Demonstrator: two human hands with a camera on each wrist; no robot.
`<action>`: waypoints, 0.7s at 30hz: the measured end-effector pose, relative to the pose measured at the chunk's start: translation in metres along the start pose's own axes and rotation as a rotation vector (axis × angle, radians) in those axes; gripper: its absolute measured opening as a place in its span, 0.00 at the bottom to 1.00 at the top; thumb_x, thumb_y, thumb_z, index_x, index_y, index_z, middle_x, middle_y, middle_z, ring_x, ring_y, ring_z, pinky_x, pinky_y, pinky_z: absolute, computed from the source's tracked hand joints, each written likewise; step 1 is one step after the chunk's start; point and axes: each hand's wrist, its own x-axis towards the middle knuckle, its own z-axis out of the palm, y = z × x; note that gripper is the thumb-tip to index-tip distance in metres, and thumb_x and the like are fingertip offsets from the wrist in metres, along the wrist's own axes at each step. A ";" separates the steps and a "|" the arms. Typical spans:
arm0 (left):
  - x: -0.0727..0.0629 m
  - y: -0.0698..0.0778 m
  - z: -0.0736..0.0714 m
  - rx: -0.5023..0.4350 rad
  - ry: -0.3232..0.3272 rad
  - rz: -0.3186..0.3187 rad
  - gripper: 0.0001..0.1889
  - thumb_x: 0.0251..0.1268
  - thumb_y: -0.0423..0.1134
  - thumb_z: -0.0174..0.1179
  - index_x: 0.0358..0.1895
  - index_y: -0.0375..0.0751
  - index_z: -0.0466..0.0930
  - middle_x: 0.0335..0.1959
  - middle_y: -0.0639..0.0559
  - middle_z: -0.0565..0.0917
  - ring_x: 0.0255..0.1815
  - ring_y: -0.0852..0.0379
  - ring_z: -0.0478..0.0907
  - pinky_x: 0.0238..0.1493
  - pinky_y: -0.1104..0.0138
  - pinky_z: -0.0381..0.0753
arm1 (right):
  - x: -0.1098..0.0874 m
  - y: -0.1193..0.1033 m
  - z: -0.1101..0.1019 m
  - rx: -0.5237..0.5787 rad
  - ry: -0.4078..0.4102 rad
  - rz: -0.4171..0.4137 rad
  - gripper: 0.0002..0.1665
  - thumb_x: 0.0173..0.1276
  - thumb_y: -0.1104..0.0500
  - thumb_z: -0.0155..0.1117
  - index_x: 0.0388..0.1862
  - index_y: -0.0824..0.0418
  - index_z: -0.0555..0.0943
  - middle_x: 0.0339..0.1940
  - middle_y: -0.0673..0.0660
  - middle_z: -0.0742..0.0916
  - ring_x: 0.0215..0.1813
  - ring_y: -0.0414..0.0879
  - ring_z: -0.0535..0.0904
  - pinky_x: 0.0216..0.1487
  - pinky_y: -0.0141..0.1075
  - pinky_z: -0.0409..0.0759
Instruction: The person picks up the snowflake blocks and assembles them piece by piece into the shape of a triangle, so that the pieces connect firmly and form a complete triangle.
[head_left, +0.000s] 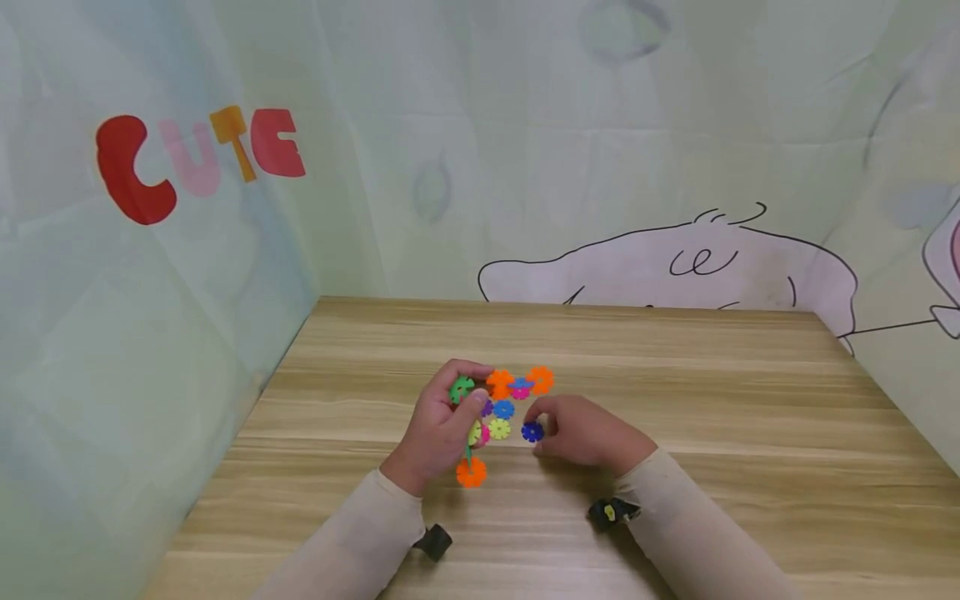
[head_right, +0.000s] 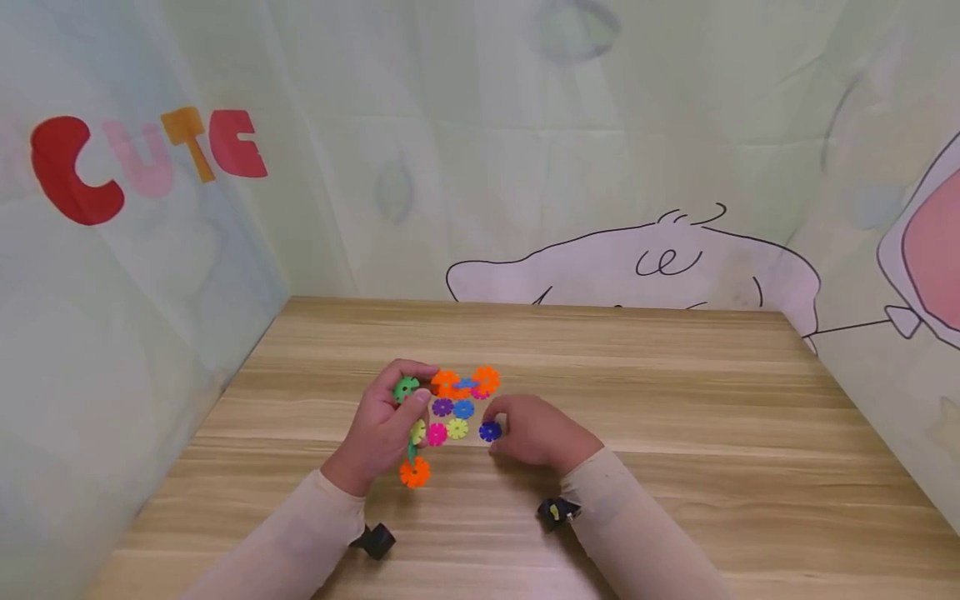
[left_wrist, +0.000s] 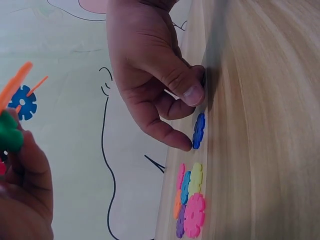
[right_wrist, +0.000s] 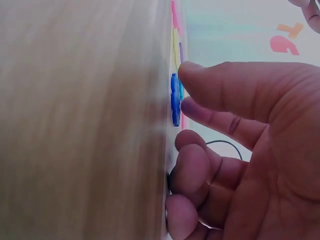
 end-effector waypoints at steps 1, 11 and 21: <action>0.000 0.000 0.000 0.000 0.000 0.002 0.13 0.81 0.29 0.49 0.62 0.34 0.73 0.37 0.45 0.77 0.22 0.59 0.74 0.21 0.68 0.83 | 0.000 0.000 0.000 -0.002 0.002 0.004 0.16 0.67 0.58 0.77 0.53 0.49 0.86 0.28 0.50 0.83 0.29 0.46 0.76 0.34 0.39 0.77; 0.001 -0.004 -0.002 0.015 0.002 0.032 0.13 0.81 0.28 0.50 0.62 0.32 0.73 0.36 0.46 0.78 0.24 0.58 0.75 0.20 0.67 0.83 | -0.001 -0.002 -0.001 -0.051 -0.009 0.010 0.13 0.63 0.62 0.79 0.38 0.52 0.80 0.31 0.48 0.82 0.36 0.46 0.76 0.43 0.42 0.77; 0.000 -0.001 -0.004 0.044 0.020 0.039 0.13 0.82 0.30 0.50 0.62 0.34 0.73 0.40 0.44 0.78 0.23 0.61 0.73 0.22 0.68 0.82 | -0.003 -0.002 -0.012 0.161 0.027 0.025 0.11 0.67 0.60 0.76 0.43 0.56 0.81 0.25 0.51 0.81 0.28 0.45 0.75 0.33 0.37 0.75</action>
